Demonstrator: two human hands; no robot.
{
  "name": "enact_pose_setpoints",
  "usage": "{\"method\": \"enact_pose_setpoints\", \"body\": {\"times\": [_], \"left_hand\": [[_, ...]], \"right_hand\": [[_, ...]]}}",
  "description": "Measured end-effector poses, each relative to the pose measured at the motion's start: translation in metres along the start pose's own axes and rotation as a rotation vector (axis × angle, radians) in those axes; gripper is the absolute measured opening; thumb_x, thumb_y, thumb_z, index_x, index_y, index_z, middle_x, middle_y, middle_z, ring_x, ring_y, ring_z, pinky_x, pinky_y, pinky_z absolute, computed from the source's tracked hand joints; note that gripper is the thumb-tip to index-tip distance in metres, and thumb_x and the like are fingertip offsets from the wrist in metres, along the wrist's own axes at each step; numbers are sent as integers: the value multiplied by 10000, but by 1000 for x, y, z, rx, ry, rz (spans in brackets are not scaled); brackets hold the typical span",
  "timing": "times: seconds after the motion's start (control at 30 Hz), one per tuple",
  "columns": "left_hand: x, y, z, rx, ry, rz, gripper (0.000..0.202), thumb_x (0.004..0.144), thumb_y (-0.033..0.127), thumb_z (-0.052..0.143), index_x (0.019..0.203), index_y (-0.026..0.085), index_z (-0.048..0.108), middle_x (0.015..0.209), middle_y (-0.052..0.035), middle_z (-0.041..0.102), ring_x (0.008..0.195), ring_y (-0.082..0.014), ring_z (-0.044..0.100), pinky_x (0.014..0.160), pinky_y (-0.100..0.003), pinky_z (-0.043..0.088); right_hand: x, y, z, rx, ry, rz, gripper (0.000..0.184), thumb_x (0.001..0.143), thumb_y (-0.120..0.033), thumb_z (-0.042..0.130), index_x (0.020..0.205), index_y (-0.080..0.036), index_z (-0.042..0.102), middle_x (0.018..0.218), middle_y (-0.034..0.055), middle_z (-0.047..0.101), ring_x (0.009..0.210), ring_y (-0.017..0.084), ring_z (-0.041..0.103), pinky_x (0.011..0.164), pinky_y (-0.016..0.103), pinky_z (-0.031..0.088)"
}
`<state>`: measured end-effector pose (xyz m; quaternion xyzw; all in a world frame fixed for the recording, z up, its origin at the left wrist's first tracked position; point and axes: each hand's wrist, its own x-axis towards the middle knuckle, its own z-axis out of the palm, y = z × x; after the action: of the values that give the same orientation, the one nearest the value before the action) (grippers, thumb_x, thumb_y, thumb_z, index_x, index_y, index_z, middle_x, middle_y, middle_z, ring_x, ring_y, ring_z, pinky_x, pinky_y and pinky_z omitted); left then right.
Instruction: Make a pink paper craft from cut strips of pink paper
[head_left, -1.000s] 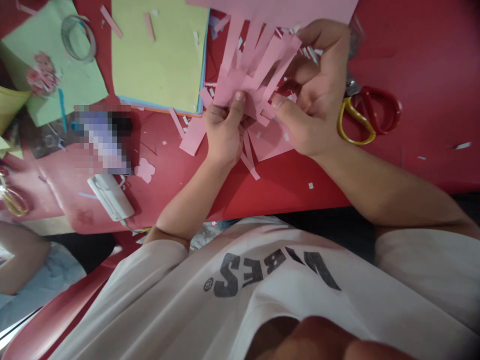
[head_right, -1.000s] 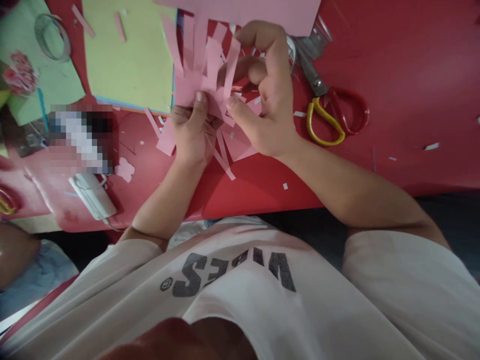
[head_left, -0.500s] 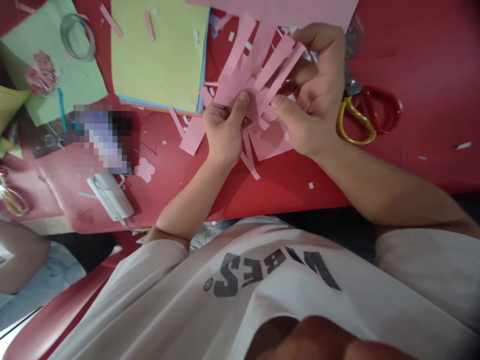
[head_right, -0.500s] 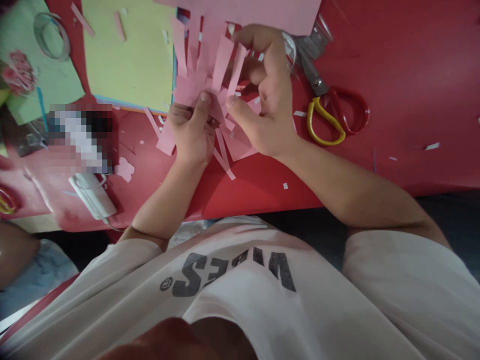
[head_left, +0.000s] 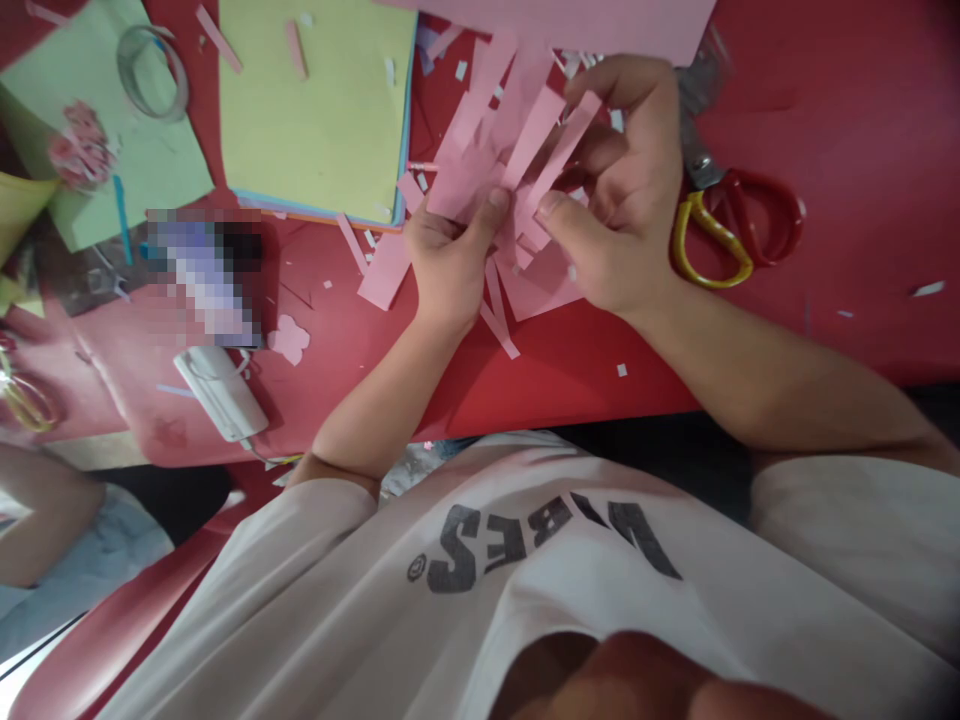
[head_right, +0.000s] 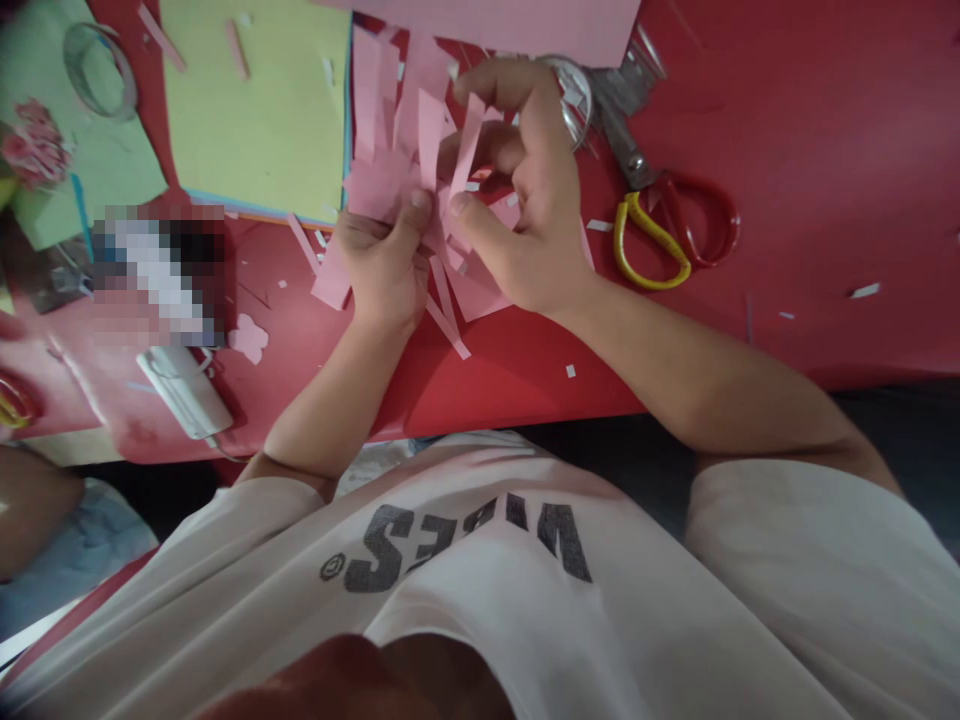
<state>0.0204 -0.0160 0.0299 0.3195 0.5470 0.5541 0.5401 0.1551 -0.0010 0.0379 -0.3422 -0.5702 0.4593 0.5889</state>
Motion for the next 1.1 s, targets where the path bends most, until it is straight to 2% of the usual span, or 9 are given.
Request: {"method": "enact_pose_setpoints", "body": {"times": [0.13, 0.27, 0.43, 0.6, 0.7, 0.8, 0.87, 0.97, 1.1], "left_hand": [[1, -4, -1, 35, -17, 167, 102, 828, 225, 745, 826, 203, 645, 816, 36, 664, 858, -102, 687, 782, -206, 553], [3, -4, -2, 43, 10, 175, 91, 845, 220, 714, 798, 206, 638, 800, 44, 651, 875, -106, 691, 780, -208, 568], [6, 0, -5, 64, 55, 207, 75, 846, 217, 705, 805, 231, 644, 856, 45, 668, 931, -116, 681, 850, -222, 576], [7, 1, -7, 95, 109, 237, 120, 847, 259, 712, 767, 246, 624, 828, 38, 670, 948, -125, 681, 827, -212, 573], [6, 2, -7, 129, 134, 248, 86, 862, 272, 693, 800, 251, 637, 863, 30, 684, 952, -127, 680, 813, -207, 571], [6, 1, -8, 149, 158, 266, 78, 863, 290, 696, 815, 247, 653, 870, 26, 684, 896, -124, 679, 784, -210, 573], [6, 1, -8, 151, 166, 277, 75, 863, 296, 698, 829, 243, 660, 871, 26, 680, 875, -122, 680, 781, -219, 575], [5, 1, -7, 156, 158, 284, 48, 884, 288, 675, 860, 250, 656, 905, 27, 682, 924, -123, 685, 830, -230, 574], [3, 2, -5, 152, 135, 248, 8, 900, 278, 655, 895, 282, 651, 959, 33, 696, 990, -123, 674, 889, -229, 569]], "right_hand": [[-1, 1, 0, -21, -3, -6, 471, 753, -503, 699, 1164, -416, 486, 1191, -25, 460, 834, 170, 579, 720, 354, 530], [-2, 0, -2, -31, -6, -17, 473, 760, -465, 703, 1180, -413, 489, 1197, -20, 493, 888, 184, 576, 828, 376, 549], [-2, -6, -3, -108, 56, 20, 431, 758, -439, 692, 1145, -447, 502, 1255, -41, 502, 987, 227, 594, 815, 401, 573], [-3, -9, -1, -185, 118, 55, 196, 794, -370, 612, 971, -446, 581, 959, -32, 612, 885, 250, 616, 822, 475, 555], [-3, -8, -2, -206, 163, 82, 175, 764, -312, 628, 883, -441, 625, 862, -43, 634, 841, 251, 606, 778, 484, 537], [-2, -10, -4, -198, 110, 118, 173, 729, -309, 655, 814, -459, 663, 843, -60, 655, 824, 264, 603, 747, 503, 529], [-2, -12, -5, -178, 44, 137, 179, 725, -312, 656, 792, -477, 674, 873, -72, 667, 883, 278, 616, 800, 530, 534], [-2, -9, -6, -169, 0, 134, 192, 723, -322, 658, 785, -504, 677, 947, -98, 674, 1000, 287, 626, 865, 552, 540], [-2, 5, -7, -167, -20, 131, 183, 705, -337, 686, 778, -505, 691, 961, -94, 681, 993, 295, 639, 842, 555, 545]]}}
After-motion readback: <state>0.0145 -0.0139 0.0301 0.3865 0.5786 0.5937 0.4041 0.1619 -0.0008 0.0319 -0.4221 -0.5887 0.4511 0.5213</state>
